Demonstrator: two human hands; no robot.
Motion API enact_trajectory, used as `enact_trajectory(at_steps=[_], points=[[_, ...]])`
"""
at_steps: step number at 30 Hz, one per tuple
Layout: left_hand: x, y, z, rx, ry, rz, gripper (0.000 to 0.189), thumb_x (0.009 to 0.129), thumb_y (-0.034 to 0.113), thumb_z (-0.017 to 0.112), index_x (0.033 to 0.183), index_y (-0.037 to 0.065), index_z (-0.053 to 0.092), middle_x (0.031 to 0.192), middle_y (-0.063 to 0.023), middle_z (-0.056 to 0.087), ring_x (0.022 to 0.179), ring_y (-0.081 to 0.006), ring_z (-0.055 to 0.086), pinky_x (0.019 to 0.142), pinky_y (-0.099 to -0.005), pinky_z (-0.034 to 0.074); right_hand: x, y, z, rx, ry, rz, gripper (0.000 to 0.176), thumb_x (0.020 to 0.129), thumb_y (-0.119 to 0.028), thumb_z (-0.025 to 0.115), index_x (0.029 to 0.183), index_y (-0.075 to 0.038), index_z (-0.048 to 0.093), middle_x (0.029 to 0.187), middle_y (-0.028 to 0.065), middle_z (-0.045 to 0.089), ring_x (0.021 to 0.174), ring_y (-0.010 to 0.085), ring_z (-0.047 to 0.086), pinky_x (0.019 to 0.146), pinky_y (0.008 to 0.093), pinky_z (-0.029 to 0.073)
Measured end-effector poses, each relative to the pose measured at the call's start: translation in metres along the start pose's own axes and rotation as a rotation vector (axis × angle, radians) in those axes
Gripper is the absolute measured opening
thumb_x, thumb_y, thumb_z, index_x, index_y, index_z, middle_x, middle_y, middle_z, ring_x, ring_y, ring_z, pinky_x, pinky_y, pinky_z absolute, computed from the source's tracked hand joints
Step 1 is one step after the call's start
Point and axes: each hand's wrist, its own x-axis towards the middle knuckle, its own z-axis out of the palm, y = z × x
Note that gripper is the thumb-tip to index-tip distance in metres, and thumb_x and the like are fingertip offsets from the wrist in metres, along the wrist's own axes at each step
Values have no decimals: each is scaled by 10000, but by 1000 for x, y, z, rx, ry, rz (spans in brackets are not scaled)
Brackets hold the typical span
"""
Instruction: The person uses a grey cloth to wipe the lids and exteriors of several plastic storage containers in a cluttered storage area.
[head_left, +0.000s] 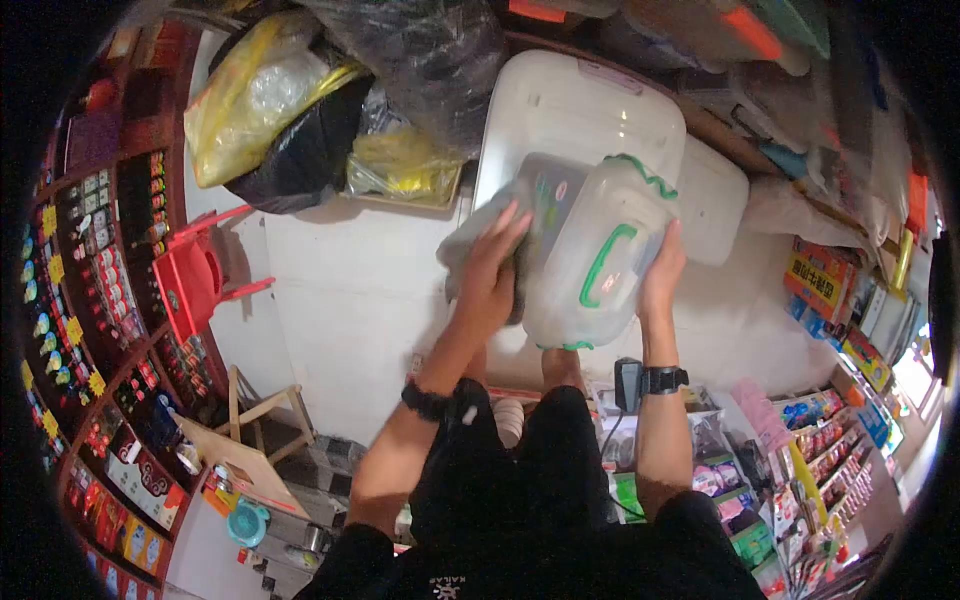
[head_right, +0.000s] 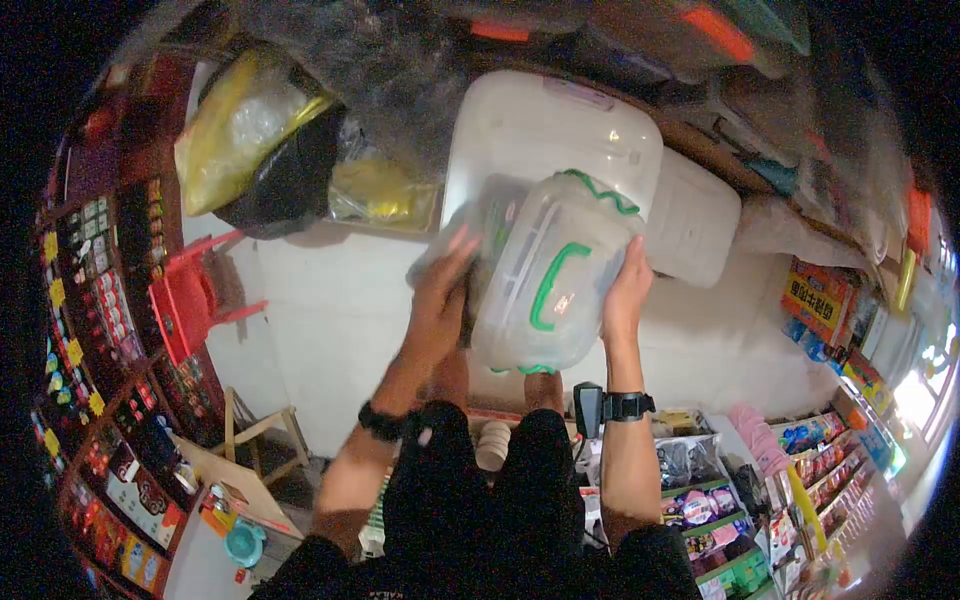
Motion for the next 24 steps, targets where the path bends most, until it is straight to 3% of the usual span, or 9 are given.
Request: enact_trajectory(at_steps=[5,7,8,14,18,20,24], points=[[108,-3,8,-66,-105,157,619,836,-98,425,1398,84,609,1544,-168,498,1441,-363,442,1217,-426,313,3,3,-5,32,-10,-4,630,1108,-491,379,1245,69,632,1146,105,684,1038,174,614,938,326,482],[132,-18,13,-66,-241,224,615,815,-105,411,1381,23,612,1505,-205,533,1460,-334,435,1250,-395,269,5,6,-8,42,-44,31,635,1106,-493,387,1259,76,623,1167,109,683,1058,176,620,947,319,484],[132,-22,15,-79,-180,229,567,837,-83,427,1326,72,670,1489,-165,559,1410,-341,480,1209,-408,333,4,7,-9,40,-47,32,635,1106,-493,387,1259,76,623,1167,109,683,1058,176,620,947,319,484],[65,-60,8,-81,36,44,642,801,-120,408,1381,51,624,1503,-182,539,1402,-372,478,1217,-428,307,10,22,-13,46,-34,6,670,1101,-538,368,1337,50,587,1253,136,662,1093,203,648,958,346,514],[6,-24,-4,7,10,54,669,793,-133,388,1403,39,602,1531,-183,507,1450,-389,414,1240,-453,258,9,15,-13,233,-29,114,655,1101,-532,366,1396,28,535,1292,141,650,1123,233,657,984,358,519],[-18,-8,-6,26,-20,-45,693,798,-132,379,1436,53,577,1576,-171,451,1486,-399,353,1252,-474,221,9,6,-13,283,-9,172,646,1101,-527,364,1413,17,521,1304,143,647,1139,245,657,997,364,520],[-25,18,5,73,32,-109,717,813,-133,372,1494,46,508,1619,-190,371,1509,-403,310,1254,-476,213,12,-43,3,460,-113,338,637,1104,-522,340,1474,-20,469,1389,149,600,1219,277,620,1056,402,496]])
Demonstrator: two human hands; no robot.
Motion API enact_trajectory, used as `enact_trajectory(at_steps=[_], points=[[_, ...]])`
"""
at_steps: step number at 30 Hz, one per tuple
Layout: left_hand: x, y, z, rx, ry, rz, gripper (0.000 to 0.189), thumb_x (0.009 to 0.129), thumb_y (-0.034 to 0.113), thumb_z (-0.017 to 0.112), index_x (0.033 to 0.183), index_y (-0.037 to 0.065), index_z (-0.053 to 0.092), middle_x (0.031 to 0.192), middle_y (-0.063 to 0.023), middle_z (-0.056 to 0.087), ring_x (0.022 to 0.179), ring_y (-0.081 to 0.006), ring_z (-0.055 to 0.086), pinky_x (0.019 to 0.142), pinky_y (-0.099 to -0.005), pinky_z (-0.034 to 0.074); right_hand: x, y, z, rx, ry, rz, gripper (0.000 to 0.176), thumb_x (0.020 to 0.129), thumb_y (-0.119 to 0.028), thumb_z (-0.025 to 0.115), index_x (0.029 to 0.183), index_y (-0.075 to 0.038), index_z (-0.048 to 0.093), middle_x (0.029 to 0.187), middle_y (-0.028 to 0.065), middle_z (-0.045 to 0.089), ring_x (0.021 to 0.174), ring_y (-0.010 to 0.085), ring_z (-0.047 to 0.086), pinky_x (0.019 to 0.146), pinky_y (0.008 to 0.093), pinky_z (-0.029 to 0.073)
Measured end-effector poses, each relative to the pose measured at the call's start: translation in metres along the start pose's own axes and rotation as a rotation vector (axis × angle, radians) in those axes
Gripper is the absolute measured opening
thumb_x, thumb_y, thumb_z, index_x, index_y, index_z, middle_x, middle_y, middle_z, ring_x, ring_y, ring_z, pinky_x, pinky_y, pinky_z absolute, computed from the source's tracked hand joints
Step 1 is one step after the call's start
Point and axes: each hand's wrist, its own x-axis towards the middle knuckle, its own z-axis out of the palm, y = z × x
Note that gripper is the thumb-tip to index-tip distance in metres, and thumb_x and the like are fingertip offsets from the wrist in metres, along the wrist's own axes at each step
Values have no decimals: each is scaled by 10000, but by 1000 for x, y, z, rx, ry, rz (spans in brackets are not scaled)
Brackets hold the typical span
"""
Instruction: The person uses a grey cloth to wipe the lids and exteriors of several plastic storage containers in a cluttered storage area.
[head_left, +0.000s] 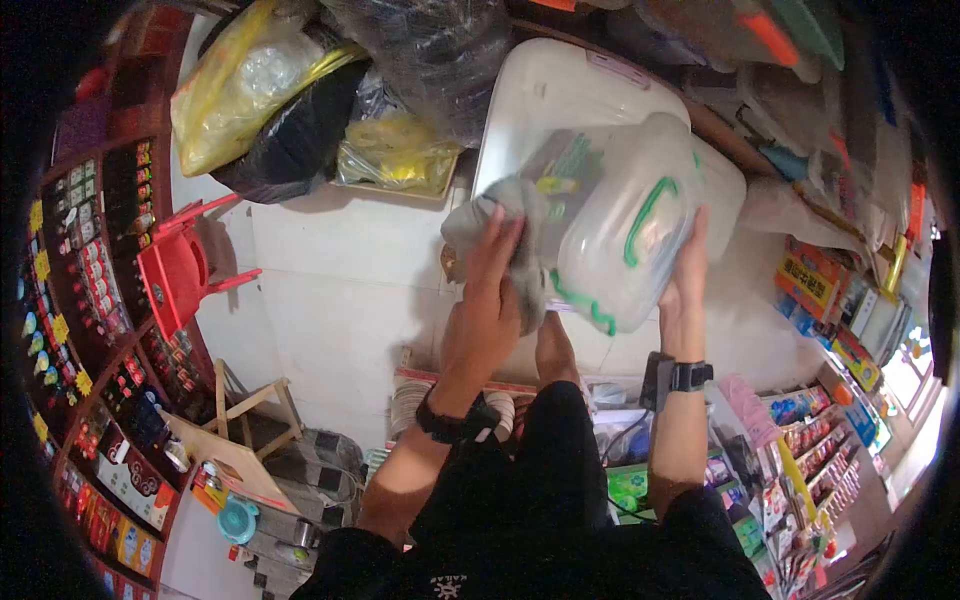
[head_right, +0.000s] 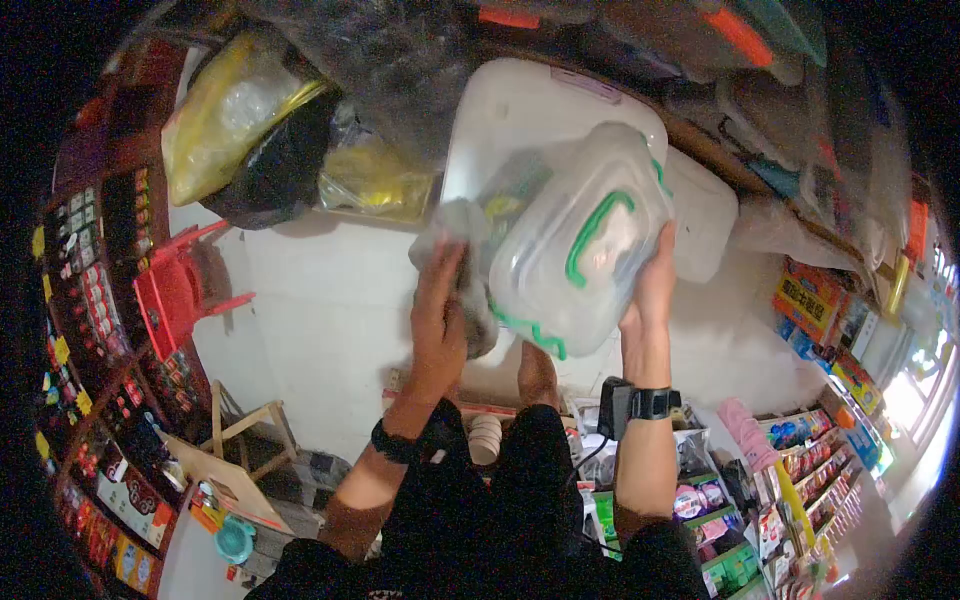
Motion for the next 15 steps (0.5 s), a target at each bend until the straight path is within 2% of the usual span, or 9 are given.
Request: enact_trajectory(at_steps=[2,3,5,7,11,13,14,15], points=[[13,2,21,-53,255,75,782,791,-163,358,1552,13,400,1643,-243,304,1535,-409,265,1260,-477,208,5,-5,8,18,-27,50,643,1105,-525,324,1505,-34,433,1432,143,571,1247,282,603,1073,412,482],[19,6,34,-60,261,79,782,791,-163,358,1552,13,400,1643,-243,304,1535,-409,265,1260,-477,208,11,-6,6,39,-30,34,640,1110,-517,296,1516,-38,416,1451,151,552,1268,294,587,1088,429,472],[26,14,51,-107,468,3,790,798,-161,360,1572,-2,352,1671,-266,204,1554,-425,196,1264,-477,184,11,-3,19,69,-53,32,637,1115,-509,269,1528,-41,399,1470,158,533,1289,305,570,1104,446,461],[27,22,55,-170,493,-28,781,810,-159,361,1576,-7,341,1682,-258,171,1561,-428,170,1262,-485,174,5,-9,38,156,-39,48,629,1123,-481,231,1546,-39,375,1526,163,480,1367,329,504,1143,467,428],[11,52,49,-132,374,4,748,819,-159,341,1558,-40,354,1664,-277,216,1555,-429,194,1258,-479,190,9,5,35,126,42,-53,629,1126,-466,201,1560,-39,356,1569,161,432,1416,336,455,1176,470,397],[21,49,36,-192,335,93,725,824,-153,337,1539,-43,387,1645,-284,265,1542,-428,238,1255,-473,205,9,7,25,121,-21,-36,630,1125,-459,192,1569,-39,344,1590,159,408,1442,333,426,1192,466,380],[30,45,31,-211,350,141,706,838,-163,375,1536,-59,379,1633,-292,276,1530,-464,238,1255,-508,188,12,11,19,113,-26,-39,630,1125,-459,192,1569,-39,344,1590,159,408,1442,333,426,1192,466,380],[40,43,24,-215,355,139,706,838,-163,375,1536,-59,379,1633,-292,276,1530,-464,238,1255,-508,188,15,18,11,105,-17,-59,631,1125,-459,182,1567,-40,347,1587,157,412,1434,332,435,1192,463,378]])
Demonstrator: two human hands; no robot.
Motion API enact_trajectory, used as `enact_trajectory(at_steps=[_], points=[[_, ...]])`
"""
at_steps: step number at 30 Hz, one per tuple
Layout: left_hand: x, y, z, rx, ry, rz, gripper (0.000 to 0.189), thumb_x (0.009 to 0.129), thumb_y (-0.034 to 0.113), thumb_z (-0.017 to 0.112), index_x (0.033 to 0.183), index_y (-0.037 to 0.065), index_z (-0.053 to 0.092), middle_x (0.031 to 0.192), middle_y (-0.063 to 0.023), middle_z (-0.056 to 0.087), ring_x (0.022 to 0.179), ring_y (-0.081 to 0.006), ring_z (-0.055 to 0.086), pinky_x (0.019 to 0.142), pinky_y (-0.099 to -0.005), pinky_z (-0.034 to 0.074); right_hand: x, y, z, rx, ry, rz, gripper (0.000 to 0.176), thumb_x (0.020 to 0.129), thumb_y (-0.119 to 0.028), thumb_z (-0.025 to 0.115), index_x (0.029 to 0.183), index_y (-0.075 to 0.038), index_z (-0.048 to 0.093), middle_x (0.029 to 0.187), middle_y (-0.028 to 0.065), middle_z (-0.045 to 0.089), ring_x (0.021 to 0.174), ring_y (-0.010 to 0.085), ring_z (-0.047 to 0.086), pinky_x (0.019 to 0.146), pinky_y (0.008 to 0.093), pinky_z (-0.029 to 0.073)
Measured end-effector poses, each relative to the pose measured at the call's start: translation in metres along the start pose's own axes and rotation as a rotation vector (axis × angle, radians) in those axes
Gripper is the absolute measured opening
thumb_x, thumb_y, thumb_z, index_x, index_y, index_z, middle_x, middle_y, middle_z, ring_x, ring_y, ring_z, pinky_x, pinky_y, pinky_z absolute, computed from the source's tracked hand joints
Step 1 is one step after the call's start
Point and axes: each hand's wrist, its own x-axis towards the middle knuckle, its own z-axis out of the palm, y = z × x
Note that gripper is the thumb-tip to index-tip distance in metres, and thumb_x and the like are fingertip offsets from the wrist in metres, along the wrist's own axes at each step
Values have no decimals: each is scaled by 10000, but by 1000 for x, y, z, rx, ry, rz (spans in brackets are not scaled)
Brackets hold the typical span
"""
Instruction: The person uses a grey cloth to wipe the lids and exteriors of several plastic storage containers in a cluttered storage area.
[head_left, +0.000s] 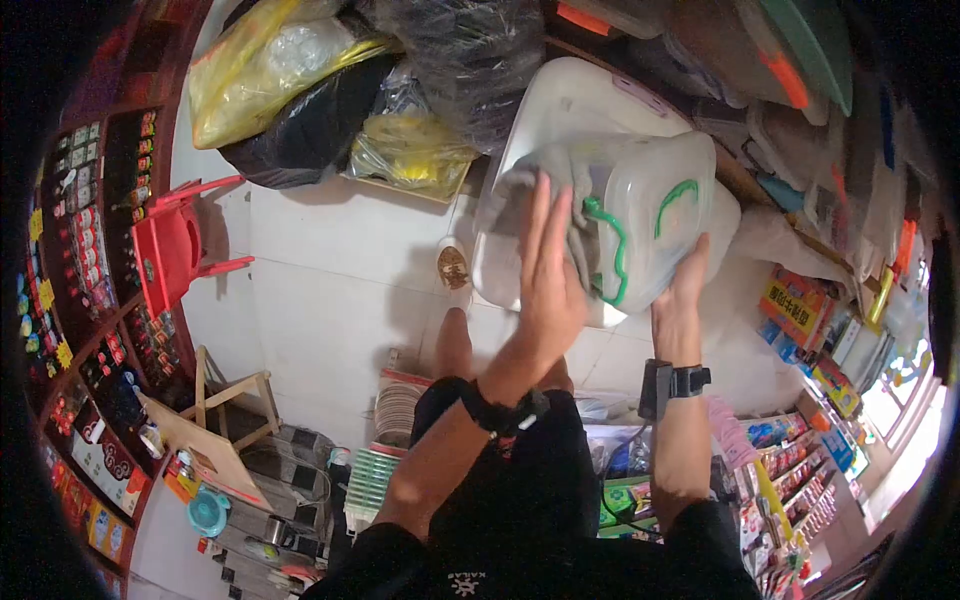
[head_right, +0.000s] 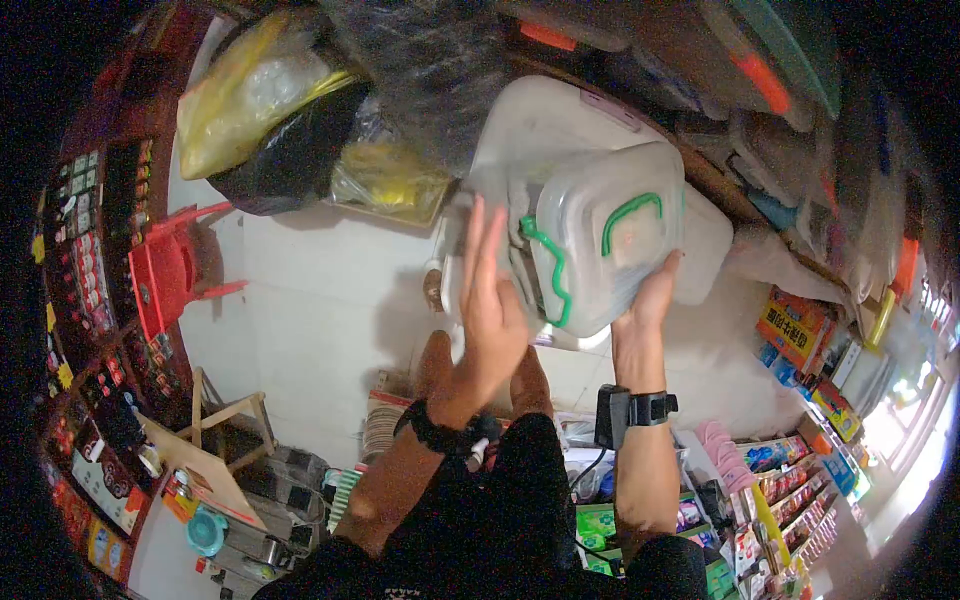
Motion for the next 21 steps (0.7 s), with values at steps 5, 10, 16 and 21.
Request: enact_trajectory(at_steps=[5,10,16,21], points=[[4,-31,4,134,31,102,679,855,-137,380,1528,-45,407,1638,-262,299,1520,-450,275,1251,-496,209,-17,12,21,57,44,-22,622,1125,-453,162,1558,-56,369,1577,150,426,1403,325,463,1185,452,380],[-38,-49,2,94,41,-98,685,860,-148,369,1539,-59,376,1637,-275,297,1525,-421,285,1248,-458,229,-33,19,57,106,128,-126,667,1110,-506,143,1586,-76,327,1632,147,347,1484,350,357,1230,476,313],[-54,-62,7,15,-50,-185,677,848,-154,365,1519,-72,390,1625,-278,314,1522,-421,289,1242,-457,234,-89,53,40,22,174,15,621,1087,-555,368,1433,-51,477,1372,167,576,1172,273,608,1079,432,463],[-21,-68,2,36,1,-105,714,835,-163,355,1532,-17,413,1628,-260,323,1515,-397,322,1228,-428,274,-130,21,-1,-343,-338,444,528,1066,-487,517,1169,20,627,1069,147,699,984,252,666,936,402,530]])
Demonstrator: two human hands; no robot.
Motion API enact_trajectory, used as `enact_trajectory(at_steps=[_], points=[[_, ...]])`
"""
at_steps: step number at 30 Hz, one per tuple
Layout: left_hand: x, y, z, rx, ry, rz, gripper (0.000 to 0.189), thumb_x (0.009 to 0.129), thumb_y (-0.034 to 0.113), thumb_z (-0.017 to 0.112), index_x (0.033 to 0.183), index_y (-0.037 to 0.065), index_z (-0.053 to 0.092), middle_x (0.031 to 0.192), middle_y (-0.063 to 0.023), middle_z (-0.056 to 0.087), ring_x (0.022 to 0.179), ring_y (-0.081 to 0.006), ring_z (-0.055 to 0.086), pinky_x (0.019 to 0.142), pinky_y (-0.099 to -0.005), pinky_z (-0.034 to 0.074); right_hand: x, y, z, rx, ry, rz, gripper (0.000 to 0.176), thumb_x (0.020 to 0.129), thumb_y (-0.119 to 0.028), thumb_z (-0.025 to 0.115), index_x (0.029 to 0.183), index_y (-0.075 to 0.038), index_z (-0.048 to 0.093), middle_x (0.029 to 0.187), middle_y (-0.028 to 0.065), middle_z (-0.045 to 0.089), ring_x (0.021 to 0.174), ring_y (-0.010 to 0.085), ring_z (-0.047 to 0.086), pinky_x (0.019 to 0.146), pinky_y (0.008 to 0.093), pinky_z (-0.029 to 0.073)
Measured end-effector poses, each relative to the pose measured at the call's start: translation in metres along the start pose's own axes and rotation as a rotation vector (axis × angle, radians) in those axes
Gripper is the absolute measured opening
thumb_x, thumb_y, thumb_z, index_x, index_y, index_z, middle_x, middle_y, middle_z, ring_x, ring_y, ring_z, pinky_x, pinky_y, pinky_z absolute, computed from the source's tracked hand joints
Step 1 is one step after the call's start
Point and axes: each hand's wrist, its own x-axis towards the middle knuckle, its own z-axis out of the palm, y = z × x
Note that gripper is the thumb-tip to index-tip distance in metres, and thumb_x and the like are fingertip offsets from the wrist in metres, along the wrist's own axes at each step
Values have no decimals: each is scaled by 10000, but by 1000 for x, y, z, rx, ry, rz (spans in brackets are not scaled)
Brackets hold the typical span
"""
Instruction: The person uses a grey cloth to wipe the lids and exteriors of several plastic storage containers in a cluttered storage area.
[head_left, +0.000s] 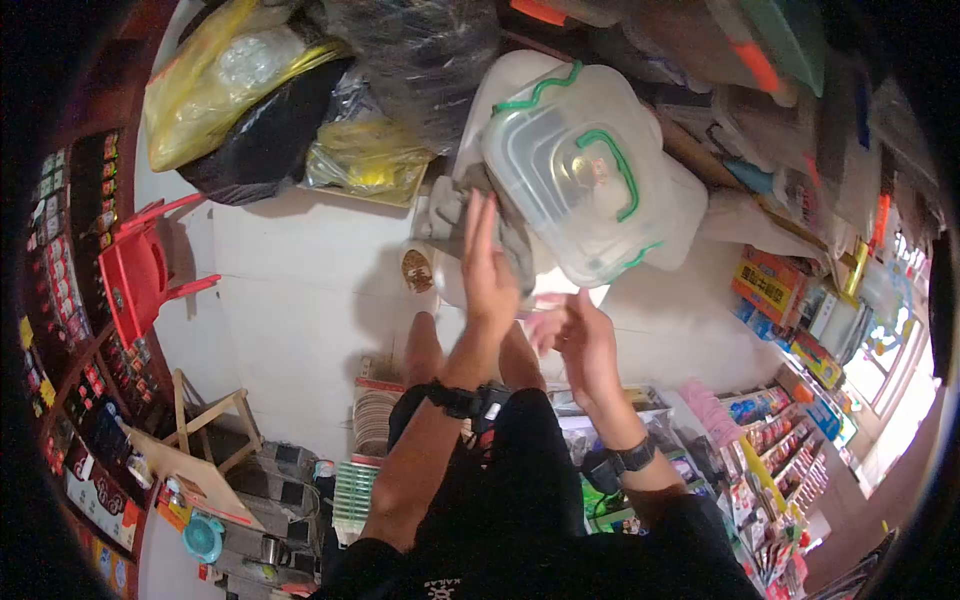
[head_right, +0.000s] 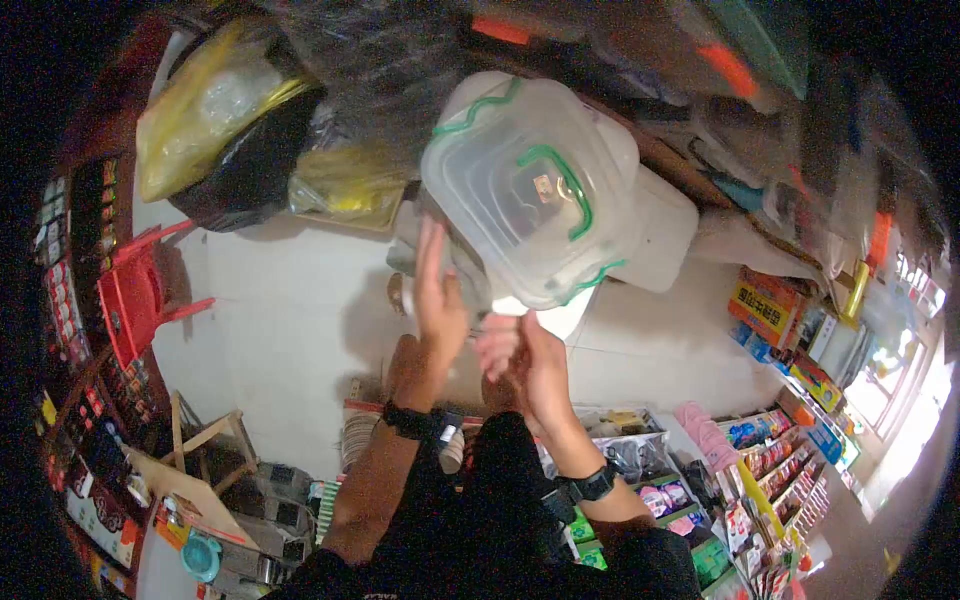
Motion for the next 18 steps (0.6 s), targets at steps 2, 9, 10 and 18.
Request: enact_trajectory(at_steps=[2,9,10,18], points=[[13,-8,-3,35,14,143,711,823,-163,341,1511,-15,443,1634,-237,328,1515,-375,333,1219,-412,295,-5,-23,-20,-446,195,-246,470,1047,-425,571,1180,23,631,1045,149,702,955,263,673,912,412,533],[55,2,-8,111,1,75,669,841,-134,354,1492,-26,466,1608,-207,392,1512,-354,343,1247,-422,260,83,-153,-22,-1397,638,-1072,443,1015,-333,614,1304,-2,563,952,250,713,895,426,686,835,501,515],[63,8,-9,66,7,55,652,853,-129,358,1489,-31,469,1615,-204,386,1516,-345,341,1250,-416,251,89,-157,-19,-1353,528,-750,451,1027,-349,587,1306,4,547,984,282,706,939,442,678,851,506,505],[99,38,37,8,-8,288,670,848,-143,420,1500,0,471,1612,-196,390,1489,-428,352,1233,-477,291,121,-126,-76,-986,573,-833,441,1068,-404,510,1130,20,613,999,281,684,945,370,669,831,454,486]])
